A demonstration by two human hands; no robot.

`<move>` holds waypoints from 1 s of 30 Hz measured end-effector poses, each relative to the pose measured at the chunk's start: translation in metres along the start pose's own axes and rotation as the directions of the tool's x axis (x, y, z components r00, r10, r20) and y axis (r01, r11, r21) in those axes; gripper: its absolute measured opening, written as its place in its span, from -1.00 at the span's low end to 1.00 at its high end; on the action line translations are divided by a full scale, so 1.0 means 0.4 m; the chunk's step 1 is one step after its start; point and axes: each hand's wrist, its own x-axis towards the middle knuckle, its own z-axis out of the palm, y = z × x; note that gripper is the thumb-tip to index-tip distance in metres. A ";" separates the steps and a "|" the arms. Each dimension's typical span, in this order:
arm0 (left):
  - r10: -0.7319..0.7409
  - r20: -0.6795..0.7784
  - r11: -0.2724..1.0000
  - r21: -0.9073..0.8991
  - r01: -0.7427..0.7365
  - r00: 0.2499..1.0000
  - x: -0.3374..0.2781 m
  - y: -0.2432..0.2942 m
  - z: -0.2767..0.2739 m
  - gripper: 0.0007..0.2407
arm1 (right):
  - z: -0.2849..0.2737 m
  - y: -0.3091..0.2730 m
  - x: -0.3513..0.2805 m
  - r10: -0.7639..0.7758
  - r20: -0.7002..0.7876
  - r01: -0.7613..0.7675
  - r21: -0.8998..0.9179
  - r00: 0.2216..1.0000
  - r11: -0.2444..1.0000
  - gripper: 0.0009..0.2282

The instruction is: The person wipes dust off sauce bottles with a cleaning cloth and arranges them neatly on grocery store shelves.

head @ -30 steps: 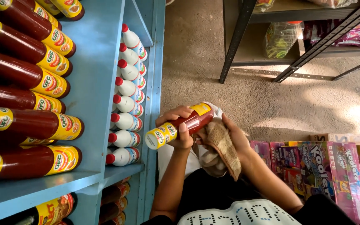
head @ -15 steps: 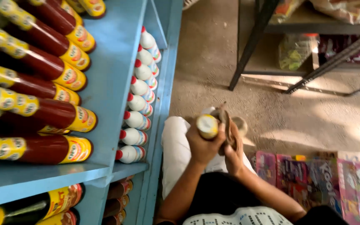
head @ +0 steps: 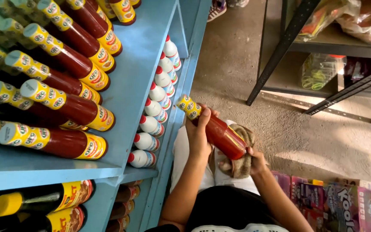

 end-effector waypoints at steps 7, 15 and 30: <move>-0.055 0.580 0.998 0.040 0.039 0.813 0.023 0.210 0.045 -0.53 | -0.106 0.030 0.004 0.102 0.385 -0.249 0.351 0.917 0.903 -0.21; -0.081 0.585 0.923 0.350 -0.161 0.807 -0.022 0.165 0.051 -0.79 | 0.122 -0.015 0.000 0.109 -0.303 -0.104 0.032 0.947 0.994 -0.33; -0.091 0.688 0.222 0.719 -0.659 0.720 0.029 0.289 0.202 -0.67 | 0.058 -0.026 0.132 0.047 -0.325 -0.128 -0.231 0.944 0.965 -0.48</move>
